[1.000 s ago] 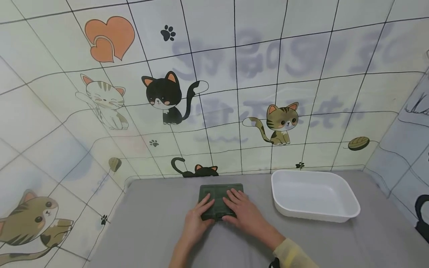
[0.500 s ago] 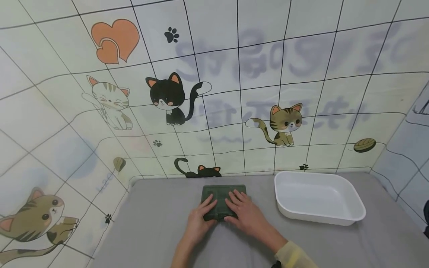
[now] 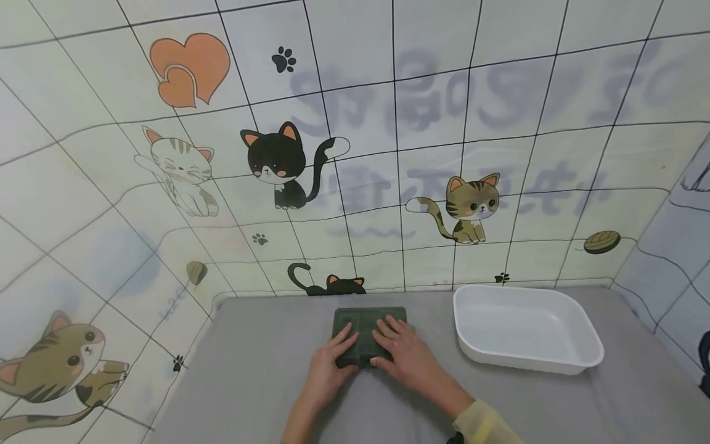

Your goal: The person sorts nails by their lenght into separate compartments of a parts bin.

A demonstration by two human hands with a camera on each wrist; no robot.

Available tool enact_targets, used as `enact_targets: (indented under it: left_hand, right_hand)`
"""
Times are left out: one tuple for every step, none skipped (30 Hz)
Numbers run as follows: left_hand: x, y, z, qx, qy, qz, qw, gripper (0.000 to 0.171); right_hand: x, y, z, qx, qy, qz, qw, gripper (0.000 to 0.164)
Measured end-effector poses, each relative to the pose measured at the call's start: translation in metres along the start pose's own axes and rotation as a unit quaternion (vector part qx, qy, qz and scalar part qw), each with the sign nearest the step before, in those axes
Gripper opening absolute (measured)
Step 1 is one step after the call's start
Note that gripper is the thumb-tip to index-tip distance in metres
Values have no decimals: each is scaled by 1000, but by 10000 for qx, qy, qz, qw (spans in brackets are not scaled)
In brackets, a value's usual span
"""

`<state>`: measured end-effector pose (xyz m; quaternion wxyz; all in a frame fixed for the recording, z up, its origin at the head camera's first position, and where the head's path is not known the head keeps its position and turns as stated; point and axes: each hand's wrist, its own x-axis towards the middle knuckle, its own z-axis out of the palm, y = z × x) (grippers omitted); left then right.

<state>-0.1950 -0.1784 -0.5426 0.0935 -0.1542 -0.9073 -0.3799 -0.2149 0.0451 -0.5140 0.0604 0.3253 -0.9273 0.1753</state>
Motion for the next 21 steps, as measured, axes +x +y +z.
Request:
enact_targets:
  left_hand:
    - [0,0,1,17,-30,-11,10000,68]
    - [-1,0,1,21,-71,-24,10000,68]
    - [-2,0,1,23,-121,-29,9999,68]
    - [-3,0,1,14,-171,-22,9998,68]
    - [-3,0,0,-5,-226,-33,9997,68]
    - [-4,0,-1,-47,-280,-42,9996,68]
    - [-4,0,-2,-107,-328,-46,9994,69]
    - [-4,0,-3,-179,-383,-57,9991,69]
    - [-4,1,-4,-256,-427,-53,9987,69]
    - [-4,1,-5,-312,-465,-51,9984,70]
    - [-5,1,-6,-356,-508,-84,9980,70]
    - [-5,1,-7,-399,-543,-98,9977,70]
    - [-5,1,-8,-434,-578,-113,9973,71]
    - [-5,1,-9,-448,-611,-121,9971,71]
    - [-6,1,-9,-434,-618,-98,9971,73]
    - [-6,1,-10,-431,-619,-96,9971,74]
    - [-6,1,-11,-448,-595,-84,9972,76]
    - [-6,1,-12,-461,-537,-40,9975,78]
    - [-7,2,-13,-459,-467,-4,9979,80]
    - [-7,3,-14,-438,-389,42,9983,82]
    - [-6,4,-16,-413,-307,72,9986,84]
  right_hand:
    - [0,0,0,25,-48,49,10000,60]
    - [-1,-1,0,33,-96,92,9999,60]
    - [-1,-1,-1,37,-154,131,9998,60]
    - [-1,-1,-1,39,-215,155,9996,61]
    - [-1,-1,-1,64,-270,174,9995,61]
    - [-1,-1,-2,121,-313,187,9993,61]
    - [-1,-1,-3,193,-346,206,9990,61]
    - [-1,0,-4,306,-378,229,9986,61]
    - [-2,1,-5,446,-394,244,9979,60]
    - [-2,2,-7,581,-381,255,9973,60]
    - [-3,3,-8,681,-370,271,9966,60]
    - [-5,5,-10,771,-337,278,9961,59]
    - [-6,6,-12,822,-292,282,9958,59]
    - [-8,8,-14,833,-242,275,9959,59]
    - [-11,10,-16,791,-158,250,9964,59]
    - [-14,12,-18,734,-61,242,9970,58]
    - [-16,15,-21,676,25,251,9974,58]
    - [-20,17,-24,605,140,255,9977,57]
    - [-23,20,-28,503,244,270,9981,57]
    - [-27,24,-31,391,334,286,9983,57]
    - [-30,28,-35,279,411,308,9983,56]
